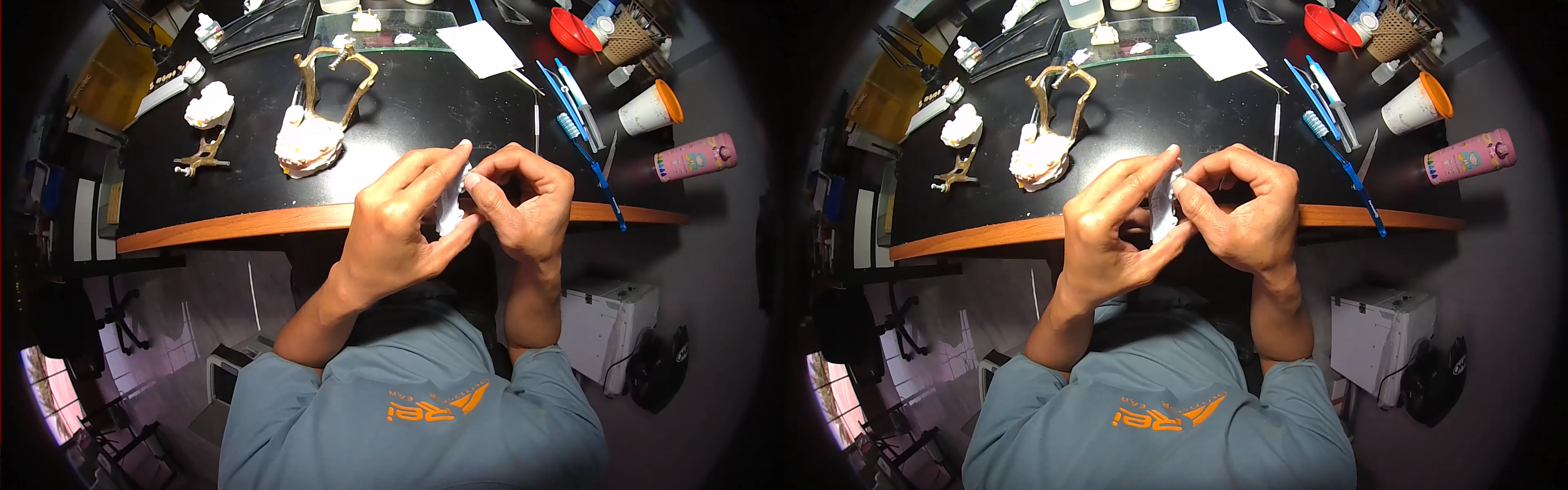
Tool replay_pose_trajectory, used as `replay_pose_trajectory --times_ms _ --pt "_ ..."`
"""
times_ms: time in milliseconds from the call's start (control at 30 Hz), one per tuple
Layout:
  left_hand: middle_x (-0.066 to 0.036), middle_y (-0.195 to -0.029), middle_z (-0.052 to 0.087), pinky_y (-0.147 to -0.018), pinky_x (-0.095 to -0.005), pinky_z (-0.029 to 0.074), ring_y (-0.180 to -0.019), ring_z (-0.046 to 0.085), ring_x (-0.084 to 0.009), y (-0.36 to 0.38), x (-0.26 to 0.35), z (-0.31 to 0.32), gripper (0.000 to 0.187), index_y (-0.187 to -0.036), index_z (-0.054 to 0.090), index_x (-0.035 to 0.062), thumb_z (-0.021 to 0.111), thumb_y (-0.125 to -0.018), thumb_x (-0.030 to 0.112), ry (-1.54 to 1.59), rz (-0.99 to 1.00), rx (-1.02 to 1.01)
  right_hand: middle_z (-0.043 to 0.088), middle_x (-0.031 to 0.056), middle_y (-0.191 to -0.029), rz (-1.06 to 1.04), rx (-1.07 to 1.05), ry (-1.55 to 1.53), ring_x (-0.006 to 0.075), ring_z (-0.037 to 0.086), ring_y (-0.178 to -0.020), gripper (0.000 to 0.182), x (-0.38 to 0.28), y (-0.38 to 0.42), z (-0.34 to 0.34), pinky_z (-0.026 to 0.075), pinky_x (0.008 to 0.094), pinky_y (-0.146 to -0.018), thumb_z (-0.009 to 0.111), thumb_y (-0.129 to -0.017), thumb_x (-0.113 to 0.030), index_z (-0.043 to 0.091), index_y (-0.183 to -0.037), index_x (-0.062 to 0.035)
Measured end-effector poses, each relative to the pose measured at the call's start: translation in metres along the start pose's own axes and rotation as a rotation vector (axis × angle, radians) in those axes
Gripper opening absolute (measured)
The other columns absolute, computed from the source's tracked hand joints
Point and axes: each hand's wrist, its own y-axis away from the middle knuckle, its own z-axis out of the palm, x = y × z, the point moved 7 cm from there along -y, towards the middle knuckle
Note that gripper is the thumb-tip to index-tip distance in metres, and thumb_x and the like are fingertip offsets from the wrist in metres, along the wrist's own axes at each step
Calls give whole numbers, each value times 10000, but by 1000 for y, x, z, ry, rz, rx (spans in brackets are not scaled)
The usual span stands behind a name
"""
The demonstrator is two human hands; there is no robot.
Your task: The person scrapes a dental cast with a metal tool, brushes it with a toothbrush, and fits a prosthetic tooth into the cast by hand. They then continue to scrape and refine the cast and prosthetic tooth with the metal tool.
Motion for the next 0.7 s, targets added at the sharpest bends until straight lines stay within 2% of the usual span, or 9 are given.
replay_pose_trajectory --times_ms 100,200,300,333,433,533,633,667,700 --pt "-183 -1184 706 -662 -275 675 -960 746 -194 1 1 -1 659 -1382 673 -3 872 -753 -14 -1 18 2 729 69 -788 -64 -10 7 106 671 -715 75 -7 0 1 523 259 -674 824 -827 -17 758 -855 6" --pt "-196 -1212 706 -711 -282 678 -1010 748 -199 1 0 -1 662 -1401 653 -20 859 -773 -24 33 1 -28 733 76 -790 -82 -34 -25 110 678 -721 70 -9 -1 1 528 258 -675 824 -838 -3 756 -852 7" --pt "-205 -1241 703 -792 -303 672 -1086 737 -211 1 -5 -3 659 -1421 625 -50 838 -797 -45 174 -77 -94 728 71 -788 -94 -57 -47 108 675 -719 82 -8 -2 1 529 255 -678 830 -848 -8 749 -848 5" --pt "-208 -1244 708 -899 -340 648 -1131 724 -223 0 -5 -4 633 -1429 606 -75 805 -829 -49 222 -107 -122 726 68 -787 -100 -67 -52 106 673 -717 88 -8 -2 2 529 253 -680 833 -850 -12 746 -846 3" --pt "-213 -1250 715 -989 -353 595 -1158 715 -239 -1 -9 -4 596 -1446 593 -73 742 -869 -56 261 -151 -169 712 49 -781 -23 -71 -113 102 646 -708 112 -4 -1 3 511 254 -681 840 -853 -31 731 -842 -7" --pt "-213 -1254 722 -1061 -358 535 -1187 701 -246 1 -14 -2 573 -1482 555 -69 663 -919 -55 346 -187 -167 697 36 -789 -106 -64 -18 108 624 -725 152 -5 -2 3 481 258 -681 859 -847 -62 713 -844 -21" --pt "-208 -1261 721 -1072 -349 506 -1203 686 -238 -1 -16 -1 576 -1519 500 -65 601 -951 -52 433 -252 -175 702 42 -839 -144 -70 23 118 622 -770 192 -7 -1 3 461 266 -681 882 -839 -105 707 -869 -35" --pt "-199 -1247 724 -1055 -343 512 -1177 688 -223 -3 -14 -1 595 -1550 448 -59 580 -971 -36 409 -243 -197 702 41 -856 -166 -74 24 119 624 -782 208 -7 -2 3 460 266 -682 890 -837 -120 706 -886 -38" --pt "-205 -1200 739 -1011 -344 533 -1131 707 -222 -3 -15 -1 592 -1532 460 -67 594 -957 -29 422 -243 -167 701 41 -872 -186 -78 25 119 627 -793 226 -6 -2 3 459 266 -683 898 -834 -136 704 -902 -41"
